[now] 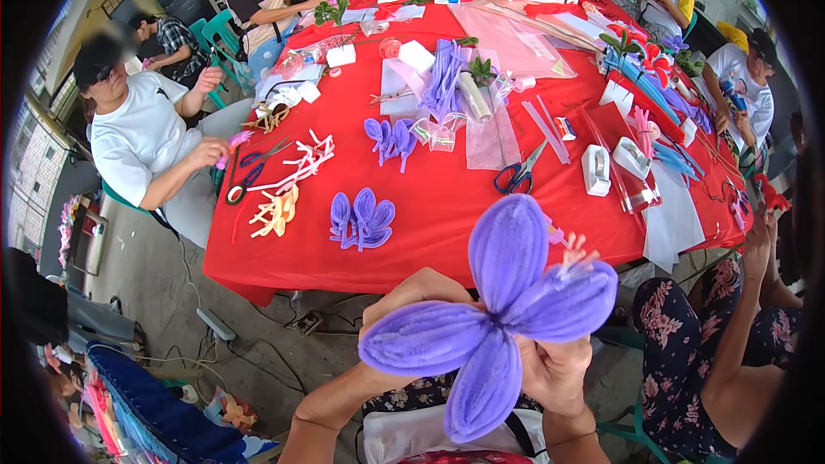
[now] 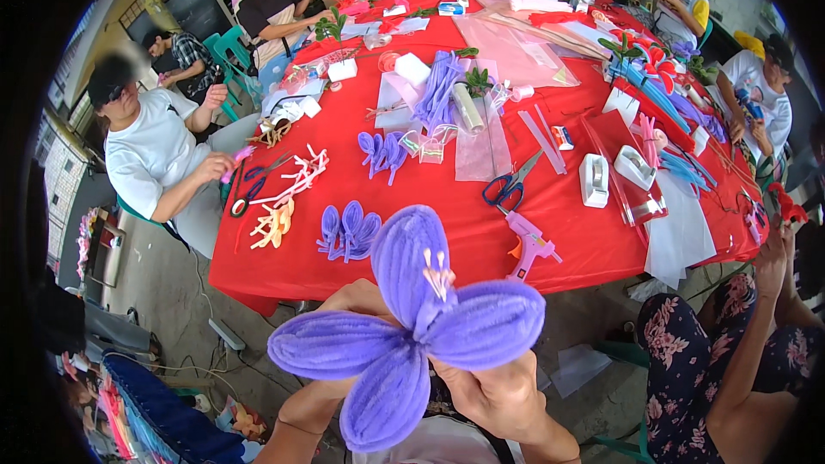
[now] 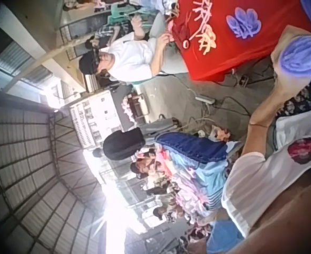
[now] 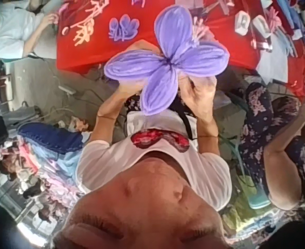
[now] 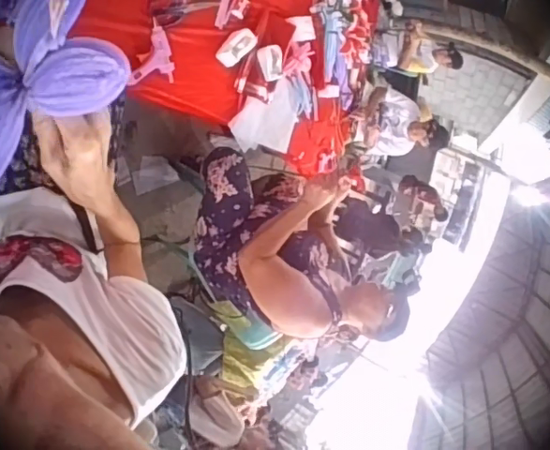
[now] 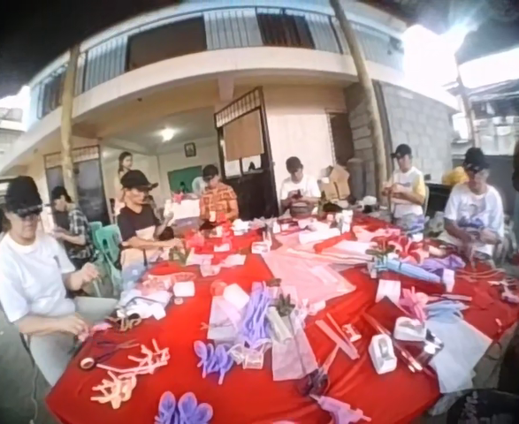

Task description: The person assembles a decorative purple flower by gluing individual fabric petals to a central stem by hand using a glue gun.

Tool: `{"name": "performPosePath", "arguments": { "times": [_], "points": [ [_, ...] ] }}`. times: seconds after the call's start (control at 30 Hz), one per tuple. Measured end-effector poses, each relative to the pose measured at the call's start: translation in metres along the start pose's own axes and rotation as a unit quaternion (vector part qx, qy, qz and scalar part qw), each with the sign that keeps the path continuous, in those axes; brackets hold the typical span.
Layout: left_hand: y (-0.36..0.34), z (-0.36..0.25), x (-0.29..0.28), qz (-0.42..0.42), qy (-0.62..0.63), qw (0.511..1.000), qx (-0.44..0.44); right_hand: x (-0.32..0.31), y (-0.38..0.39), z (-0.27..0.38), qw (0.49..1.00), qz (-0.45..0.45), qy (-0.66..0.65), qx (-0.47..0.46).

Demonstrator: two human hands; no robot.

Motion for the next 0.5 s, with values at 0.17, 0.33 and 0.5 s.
{"name": "performPosePath", "arguments": {
  "times": [0.17, 0.33, 0.5],
  "points": [
    [-0.003, 0.001, 0.002, -0.024, 0.013, 1.000, 0.007, -0.003, -0.005, -0.010, 0.993, -0.043, -0.068, 0.086],
    [-0.002, -0.007, 0.003, 0.007, -0.061, 0.996, 0.058, 0.010, 0.003, -0.036, 0.945, -0.008, -0.283, 0.165],
    [-0.003, -0.013, 0.002, -0.034, -0.047, 0.994, 0.089, 0.018, 0.005, -0.045, 0.897, 0.026, -0.363, 0.252]
  ]
}}
Point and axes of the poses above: each hand's wrist, its own y-axis away from the middle knuckle, its own x-axis out of the palm, z = x × y, the point moved 9 cm from there along -y, towards the middle knuckle, and after that the axes turned 9 degrees about x, right-handed, at the moved point
